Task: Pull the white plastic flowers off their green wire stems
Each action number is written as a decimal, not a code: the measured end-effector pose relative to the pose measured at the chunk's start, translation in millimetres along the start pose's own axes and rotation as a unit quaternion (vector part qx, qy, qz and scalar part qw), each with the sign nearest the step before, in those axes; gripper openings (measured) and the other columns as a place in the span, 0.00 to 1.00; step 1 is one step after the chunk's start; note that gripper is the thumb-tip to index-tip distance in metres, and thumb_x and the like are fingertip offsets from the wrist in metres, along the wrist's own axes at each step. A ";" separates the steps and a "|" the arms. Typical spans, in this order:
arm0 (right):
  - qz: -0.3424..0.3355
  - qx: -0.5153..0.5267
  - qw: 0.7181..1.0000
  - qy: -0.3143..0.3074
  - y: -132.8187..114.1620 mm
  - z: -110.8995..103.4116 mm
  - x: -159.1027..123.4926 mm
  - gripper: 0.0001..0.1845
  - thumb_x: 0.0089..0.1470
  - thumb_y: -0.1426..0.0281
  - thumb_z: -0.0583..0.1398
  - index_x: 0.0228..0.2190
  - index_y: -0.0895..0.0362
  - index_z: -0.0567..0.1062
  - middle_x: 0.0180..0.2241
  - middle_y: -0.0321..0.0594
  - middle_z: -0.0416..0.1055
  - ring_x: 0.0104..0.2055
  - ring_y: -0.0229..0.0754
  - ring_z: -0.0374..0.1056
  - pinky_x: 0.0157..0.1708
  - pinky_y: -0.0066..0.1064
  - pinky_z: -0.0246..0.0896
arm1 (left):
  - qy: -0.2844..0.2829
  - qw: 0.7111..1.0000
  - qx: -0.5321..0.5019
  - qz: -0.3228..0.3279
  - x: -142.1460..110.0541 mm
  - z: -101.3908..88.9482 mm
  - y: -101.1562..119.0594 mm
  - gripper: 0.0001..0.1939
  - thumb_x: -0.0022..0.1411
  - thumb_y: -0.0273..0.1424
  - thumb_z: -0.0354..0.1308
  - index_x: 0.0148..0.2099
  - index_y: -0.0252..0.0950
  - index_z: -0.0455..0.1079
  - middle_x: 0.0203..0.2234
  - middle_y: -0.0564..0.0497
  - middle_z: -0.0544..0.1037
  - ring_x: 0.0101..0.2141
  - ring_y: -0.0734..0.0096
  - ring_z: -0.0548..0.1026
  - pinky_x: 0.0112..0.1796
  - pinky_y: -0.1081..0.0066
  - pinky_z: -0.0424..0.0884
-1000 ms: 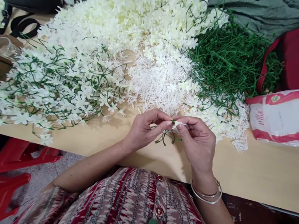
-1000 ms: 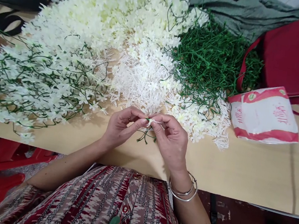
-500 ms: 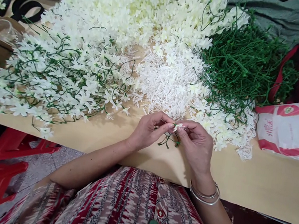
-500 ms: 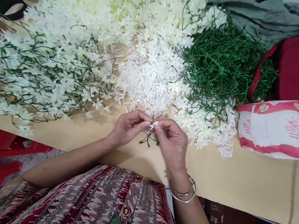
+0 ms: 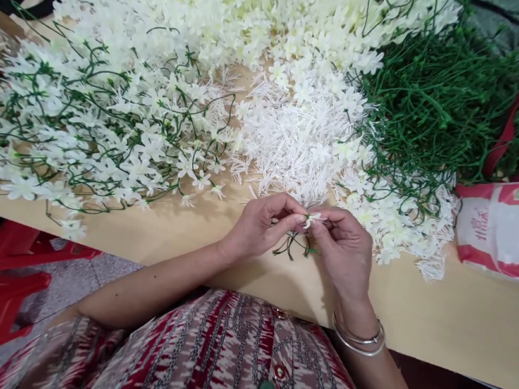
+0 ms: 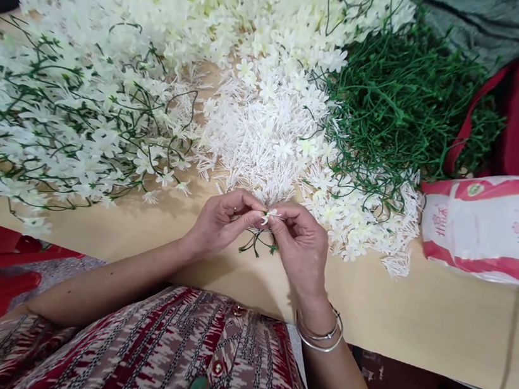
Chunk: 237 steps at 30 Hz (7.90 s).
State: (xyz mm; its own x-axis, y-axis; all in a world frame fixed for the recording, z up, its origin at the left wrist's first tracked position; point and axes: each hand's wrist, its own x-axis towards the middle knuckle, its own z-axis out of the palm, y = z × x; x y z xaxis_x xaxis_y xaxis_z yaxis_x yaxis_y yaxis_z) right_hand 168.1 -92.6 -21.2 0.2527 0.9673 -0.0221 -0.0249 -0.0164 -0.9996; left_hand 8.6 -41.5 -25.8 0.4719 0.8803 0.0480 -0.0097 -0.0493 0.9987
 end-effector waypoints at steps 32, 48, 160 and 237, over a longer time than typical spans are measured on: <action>-0.059 -0.063 0.996 0.021 2.5 2.8 -0.4 0.03 0.60 0.66 0.65 0.34 0.50 0.77 0.34 0.37 0.76 0.36 0.40 0.74 0.36 0.33 0.74 | 0.006 0.999 -0.029 0.024 1.8 1.6 -3.0 0.08 0.70 0.36 0.61 0.42 0.36 0.75 0.30 0.52 0.81 0.31 0.75 0.80 0.36 0.73 0.78; -0.141 -0.173 0.956 0.191 -15.5 -16.0 2.5 0.08 0.60 0.64 0.65 0.39 0.54 0.78 0.38 0.40 0.78 0.41 0.44 0.75 0.47 0.43 0.71 | 0.123 0.984 -0.096 0.085 5.5 -1.4 -1.9 0.10 0.73 0.37 0.59 0.53 0.39 0.71 0.34 0.53 0.81 0.29 0.78 0.81 0.35 0.76 0.80; -0.225 -0.373 0.898 0.060 -3.8 -33.6 25.8 0.06 0.61 0.69 0.63 0.40 0.53 0.80 0.40 0.43 0.77 0.44 0.48 0.74 0.45 0.44 0.71 | 0.196 0.974 0.071 0.090 8.3 -5.4 2.8 0.05 0.67 0.33 0.63 0.39 0.39 0.73 0.28 0.55 0.75 0.28 0.78 0.69 0.32 0.73 0.69; -0.150 -0.125 0.968 0.157 -10.3 31.1 9.1 0.08 0.56 0.65 0.69 0.34 0.53 0.77 0.32 0.38 0.77 0.36 0.44 0.76 0.40 0.40 0.75 | 0.080 0.986 -0.146 0.007 8.6 0.8 1.4 0.12 0.62 0.40 0.70 0.41 0.38 0.79 0.34 0.51 0.83 0.33 0.75 0.80 0.39 0.73 0.78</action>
State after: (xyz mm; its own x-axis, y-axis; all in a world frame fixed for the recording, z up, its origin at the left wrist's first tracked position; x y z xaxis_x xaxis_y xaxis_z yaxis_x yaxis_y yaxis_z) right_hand 140.6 -75.8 -10.5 0.4954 0.8138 0.3039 0.3195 0.1546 -0.9349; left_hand 13.3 -34.4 -24.0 0.3254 0.9447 0.0409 -0.2790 0.0547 0.9587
